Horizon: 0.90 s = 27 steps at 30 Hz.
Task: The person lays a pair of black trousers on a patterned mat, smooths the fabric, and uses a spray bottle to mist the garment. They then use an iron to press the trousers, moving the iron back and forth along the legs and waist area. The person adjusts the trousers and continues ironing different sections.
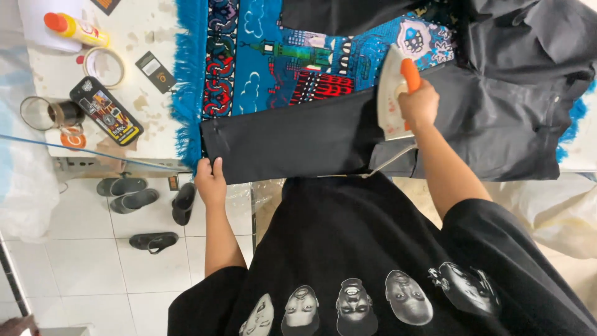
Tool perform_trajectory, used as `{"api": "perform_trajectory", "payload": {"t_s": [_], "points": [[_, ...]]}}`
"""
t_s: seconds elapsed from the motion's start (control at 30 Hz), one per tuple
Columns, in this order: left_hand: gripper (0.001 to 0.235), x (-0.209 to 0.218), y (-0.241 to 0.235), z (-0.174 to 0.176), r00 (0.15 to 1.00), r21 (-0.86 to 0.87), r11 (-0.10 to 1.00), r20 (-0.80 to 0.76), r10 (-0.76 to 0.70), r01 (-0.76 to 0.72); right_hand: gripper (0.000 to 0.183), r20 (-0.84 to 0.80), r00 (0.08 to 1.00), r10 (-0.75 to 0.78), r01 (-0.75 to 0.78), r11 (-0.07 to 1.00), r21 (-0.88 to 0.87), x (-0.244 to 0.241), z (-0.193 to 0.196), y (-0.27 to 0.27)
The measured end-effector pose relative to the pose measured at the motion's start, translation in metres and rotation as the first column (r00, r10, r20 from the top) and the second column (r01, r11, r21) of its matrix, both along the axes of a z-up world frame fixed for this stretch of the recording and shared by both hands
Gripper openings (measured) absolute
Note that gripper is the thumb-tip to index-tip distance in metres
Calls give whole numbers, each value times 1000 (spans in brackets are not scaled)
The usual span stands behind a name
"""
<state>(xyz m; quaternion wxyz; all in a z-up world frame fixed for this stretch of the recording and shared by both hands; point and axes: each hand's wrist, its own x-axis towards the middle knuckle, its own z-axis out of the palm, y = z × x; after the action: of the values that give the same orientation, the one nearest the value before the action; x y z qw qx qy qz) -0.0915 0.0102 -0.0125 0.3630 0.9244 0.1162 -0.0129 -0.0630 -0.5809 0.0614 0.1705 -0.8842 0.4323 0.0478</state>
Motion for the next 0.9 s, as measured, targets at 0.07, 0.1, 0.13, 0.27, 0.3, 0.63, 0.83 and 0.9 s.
{"api": "perform_trajectory", "payload": {"t_s": [0.07, 0.1, 0.13, 0.27, 0.3, 0.63, 0.83, 0.9], "points": [[31, -2, 0, -6, 1000, 0, 1000, -5, -1, 1, 35, 25, 998, -51, 51, 999, -3, -1, 0, -38], [30, -1, 2, -7, 1000, 2, 1000, -12, 9, -9, 33, 48, 995, -90, 90, 996, -3, -2, -1, -56], [30, 3, -1, 3, 1000, 7, 1000, -7, -2, 2, 33, 53, 993, -102, 102, 995, 3, 4, 19, -55], [30, 2, 6, -1, 995, -30, 999, -96, -35, 32, 36, 70, 978, -199, 153, 897, 415, -3, 29, -34], [32, 5, 8, -15, 999, -17, 1000, -47, 15, -16, 34, 168, 973, -156, 73, 905, 420, -3, 16, -29], [43, 7, 14, -14, 992, 147, 988, -117, -36, 53, 47, -1, 904, 428, -369, 779, 507, 23, 40, 218], [30, 12, 14, -13, 990, 104, 993, -137, -34, 49, 46, -205, 938, 280, -206, 925, 321, 13, 44, 104], [32, 13, 12, -7, 981, 135, 991, -191, 39, -13, 42, -140, 990, 28, 5, 973, 229, 7, 44, 40]]}}
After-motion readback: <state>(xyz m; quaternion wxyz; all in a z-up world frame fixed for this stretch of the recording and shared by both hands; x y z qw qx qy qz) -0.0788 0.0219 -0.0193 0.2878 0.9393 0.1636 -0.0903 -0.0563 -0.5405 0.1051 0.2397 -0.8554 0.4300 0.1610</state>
